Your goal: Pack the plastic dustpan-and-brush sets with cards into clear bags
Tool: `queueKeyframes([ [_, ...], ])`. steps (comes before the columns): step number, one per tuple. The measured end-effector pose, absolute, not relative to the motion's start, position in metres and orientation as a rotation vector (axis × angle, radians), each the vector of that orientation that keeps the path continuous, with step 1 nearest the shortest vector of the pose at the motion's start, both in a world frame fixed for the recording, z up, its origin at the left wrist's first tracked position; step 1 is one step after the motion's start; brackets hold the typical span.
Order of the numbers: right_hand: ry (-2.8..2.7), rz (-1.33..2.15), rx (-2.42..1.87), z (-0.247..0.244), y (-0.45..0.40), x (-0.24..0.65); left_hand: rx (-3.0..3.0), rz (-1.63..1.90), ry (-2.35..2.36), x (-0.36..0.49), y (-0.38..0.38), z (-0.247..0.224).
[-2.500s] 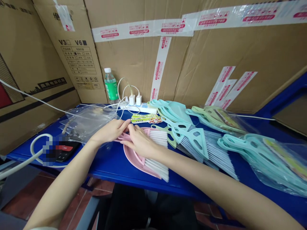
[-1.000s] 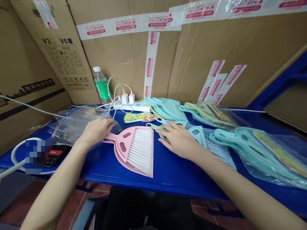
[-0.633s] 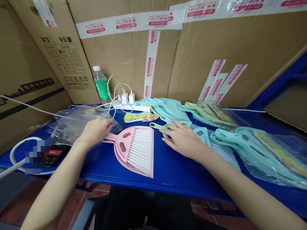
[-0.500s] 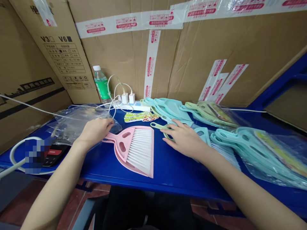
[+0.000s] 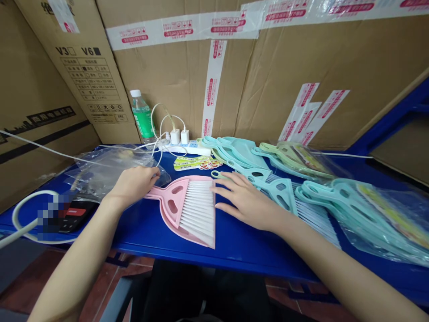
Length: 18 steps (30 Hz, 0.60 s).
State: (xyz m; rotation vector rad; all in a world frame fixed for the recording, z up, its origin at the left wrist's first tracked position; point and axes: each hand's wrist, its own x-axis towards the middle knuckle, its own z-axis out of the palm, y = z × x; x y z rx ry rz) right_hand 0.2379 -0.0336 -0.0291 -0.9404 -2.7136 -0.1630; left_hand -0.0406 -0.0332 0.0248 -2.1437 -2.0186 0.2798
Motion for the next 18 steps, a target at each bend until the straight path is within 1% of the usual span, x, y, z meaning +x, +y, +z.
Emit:
queueKeyframes([
  [4,-2.758,-0.113,-0.863,-0.031,-0.039,0.232,-2.221,0.245,-1.963,-0.041,-0.034,0.024],
  [9,-2.755,-0.088,-0.859,-0.031,-0.039,0.231,-2.532,0.146,-1.793,-0.036,-0.033,0.017],
  [14,-2.773,-0.053,-0.872,-0.029,-0.040,0.231,-2.667,0.013,-1.835,-0.030,-0.031,0.009],
  [18,-2.775,-0.056,-0.864,-0.031,-0.039,0.231,-2.676,0.004,-1.861,-0.028,-0.029,0.006],
])
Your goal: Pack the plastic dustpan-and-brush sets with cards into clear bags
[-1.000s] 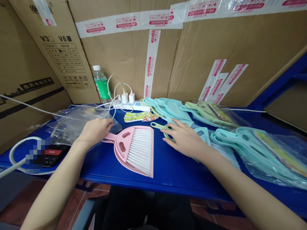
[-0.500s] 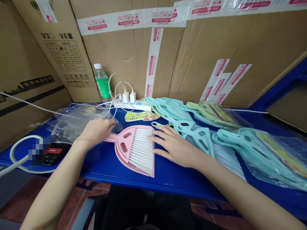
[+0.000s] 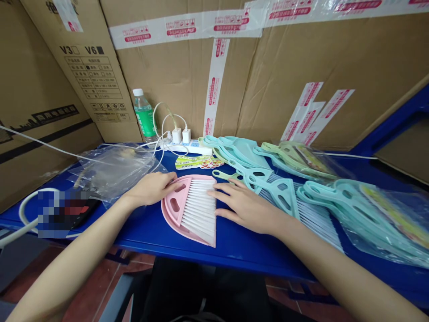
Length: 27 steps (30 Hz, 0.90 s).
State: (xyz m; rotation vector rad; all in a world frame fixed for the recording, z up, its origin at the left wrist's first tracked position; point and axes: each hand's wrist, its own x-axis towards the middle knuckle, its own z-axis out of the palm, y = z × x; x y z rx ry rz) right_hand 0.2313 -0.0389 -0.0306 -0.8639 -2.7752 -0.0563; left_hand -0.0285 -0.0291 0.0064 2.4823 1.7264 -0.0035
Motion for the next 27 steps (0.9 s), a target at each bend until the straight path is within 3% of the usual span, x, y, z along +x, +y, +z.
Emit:
queueKeyframes([
  [27,-2.732,-0.069,-1.014,-0.025,-0.044,0.230,2.247,0.282,1.316,-0.025,-0.033,-0.004],
])
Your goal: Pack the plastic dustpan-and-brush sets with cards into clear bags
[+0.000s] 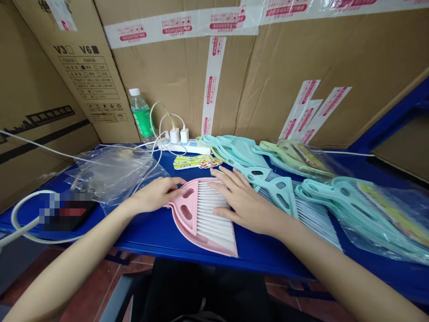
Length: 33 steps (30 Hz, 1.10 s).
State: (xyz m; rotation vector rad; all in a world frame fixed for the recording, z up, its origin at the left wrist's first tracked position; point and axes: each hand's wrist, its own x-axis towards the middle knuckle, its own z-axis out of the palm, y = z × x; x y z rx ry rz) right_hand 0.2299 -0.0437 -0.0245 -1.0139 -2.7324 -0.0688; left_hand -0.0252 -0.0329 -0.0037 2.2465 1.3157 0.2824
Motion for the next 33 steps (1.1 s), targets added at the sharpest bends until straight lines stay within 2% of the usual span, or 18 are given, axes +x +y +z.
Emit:
queueKeyframes([
  [8,-2.706,-0.013,-1.000,-0.025,-0.049,0.225,2.192,0.385,1.252,-0.020,-0.034,-0.004],
  [17,-2.894,0.408,-0.883,-0.028,-0.045,0.222,2.183,0.314,1.231,-0.024,-0.035,-0.002],
  [21,-2.905,0.426,-0.889,-0.029,-0.045,0.222,2.108,0.156,1.185,-0.034,-0.036,0.004],
  [33,-2.904,0.490,-0.901,-0.034,-0.050,0.223,1.905,0.258,0.980,-0.036,-0.027,-0.004],
])
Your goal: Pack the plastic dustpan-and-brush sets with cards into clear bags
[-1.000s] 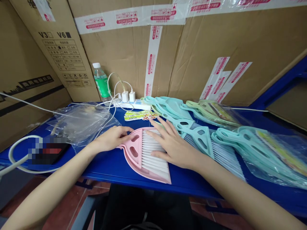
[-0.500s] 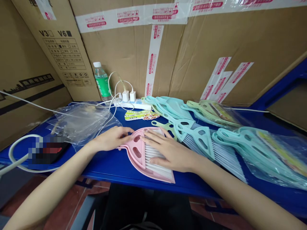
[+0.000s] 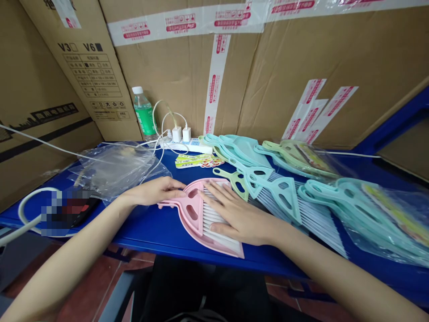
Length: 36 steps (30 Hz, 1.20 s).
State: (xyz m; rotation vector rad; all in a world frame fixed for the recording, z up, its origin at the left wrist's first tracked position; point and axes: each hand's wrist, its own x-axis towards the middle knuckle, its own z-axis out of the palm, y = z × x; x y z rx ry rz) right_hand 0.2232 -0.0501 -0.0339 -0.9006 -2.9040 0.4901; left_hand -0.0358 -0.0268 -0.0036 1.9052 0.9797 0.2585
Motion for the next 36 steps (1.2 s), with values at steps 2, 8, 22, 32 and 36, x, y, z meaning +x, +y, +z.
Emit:
queueKeyframes([
  [2,-2.897,0.496,-0.889,-0.0347,-0.0496,0.2234,1.905,0.261,0.972,-0.0352,-0.0266,-0.0030],
  [8,-2.909,0.519,-0.902,-0.0358,-0.0491,0.2234,1.884,0.267,0.964,-0.0349,-0.0267,-0.0013],
  [22,-2.860,0.486,-0.872,-0.0364,-0.0469,0.2212,1.987,0.227,1.075,-0.0424,-0.0258,-0.0030],
  [32,-2.858,0.457,-0.885,-0.0322,-0.0442,0.2214,1.900,0.350,1.037,-0.0389,-0.0282,0.0018],
  [36,-2.822,0.553,-0.862,-0.0318,-0.0409,0.2264,1.889,0.338,1.045,-0.0360,-0.0258,-0.0020],
])
